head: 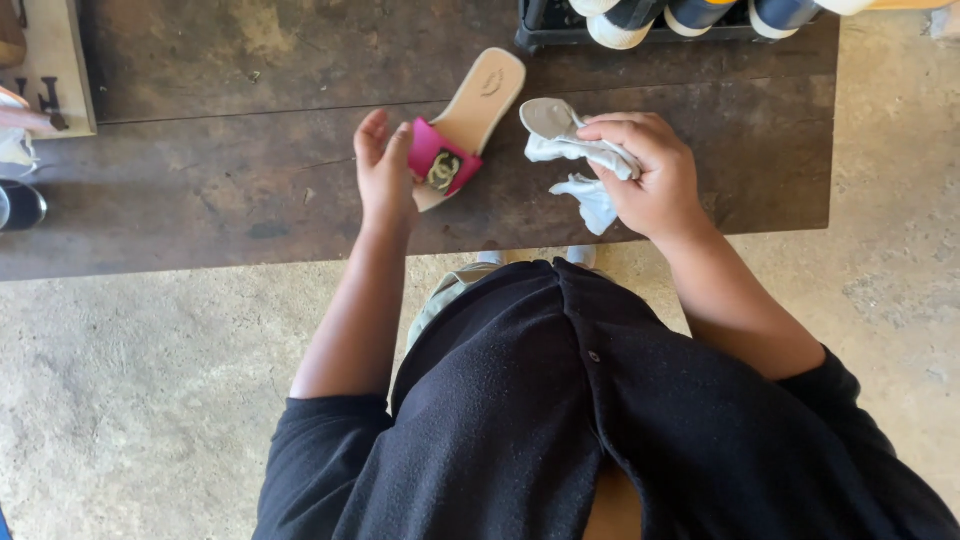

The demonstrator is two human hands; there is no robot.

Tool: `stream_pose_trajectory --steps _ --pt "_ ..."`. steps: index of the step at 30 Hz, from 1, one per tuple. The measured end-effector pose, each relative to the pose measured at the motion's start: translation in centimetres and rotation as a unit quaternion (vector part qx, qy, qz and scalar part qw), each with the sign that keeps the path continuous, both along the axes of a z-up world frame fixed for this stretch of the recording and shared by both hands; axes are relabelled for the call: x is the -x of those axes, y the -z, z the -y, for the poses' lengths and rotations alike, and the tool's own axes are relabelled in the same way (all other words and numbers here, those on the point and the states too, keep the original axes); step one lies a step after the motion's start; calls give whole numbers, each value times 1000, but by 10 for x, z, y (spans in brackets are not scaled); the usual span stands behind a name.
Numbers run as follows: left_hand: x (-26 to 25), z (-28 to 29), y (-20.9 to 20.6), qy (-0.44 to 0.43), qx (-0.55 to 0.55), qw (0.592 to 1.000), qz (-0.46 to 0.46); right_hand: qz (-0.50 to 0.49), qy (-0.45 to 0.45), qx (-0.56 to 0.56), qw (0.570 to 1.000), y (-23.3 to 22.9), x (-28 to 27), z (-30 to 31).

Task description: Cleaning and wiping down a pair of pink sandals with a white cloth.

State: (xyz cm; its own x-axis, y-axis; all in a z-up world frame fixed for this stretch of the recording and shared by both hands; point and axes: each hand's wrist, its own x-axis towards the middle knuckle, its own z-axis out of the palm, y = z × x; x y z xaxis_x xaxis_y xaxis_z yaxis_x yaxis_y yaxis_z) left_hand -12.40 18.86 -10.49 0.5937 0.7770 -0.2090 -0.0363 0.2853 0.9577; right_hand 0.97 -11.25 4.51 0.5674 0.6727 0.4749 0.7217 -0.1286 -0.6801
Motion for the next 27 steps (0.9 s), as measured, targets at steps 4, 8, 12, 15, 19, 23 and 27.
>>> stream_pose_trajectory --steps 4,8,12,15,19,23,27 --pt "-18 48 -51 35 102 993 -56 1 23 -3 1000 2 -5 10" --pt "-24 79 -3 137 -4 991 -13 -33 46 5 998 6 -5 21" --pt "-19 102 -1 116 91 985 93 -53 60 10 997 5 -1 24" --pt "-15 111 -14 176 86 979 51 -61 70 14 996 9 1 27" --pt "-18 117 -49 259 13 965 -45 -62 68 9 996 14 1 29" --pt "-42 106 -96 450 -374 807 83 -64 72 7 995 21 0 33" --pt "-99 93 -69 482 -448 742 129 -72 87 -15 994 25 3 35"
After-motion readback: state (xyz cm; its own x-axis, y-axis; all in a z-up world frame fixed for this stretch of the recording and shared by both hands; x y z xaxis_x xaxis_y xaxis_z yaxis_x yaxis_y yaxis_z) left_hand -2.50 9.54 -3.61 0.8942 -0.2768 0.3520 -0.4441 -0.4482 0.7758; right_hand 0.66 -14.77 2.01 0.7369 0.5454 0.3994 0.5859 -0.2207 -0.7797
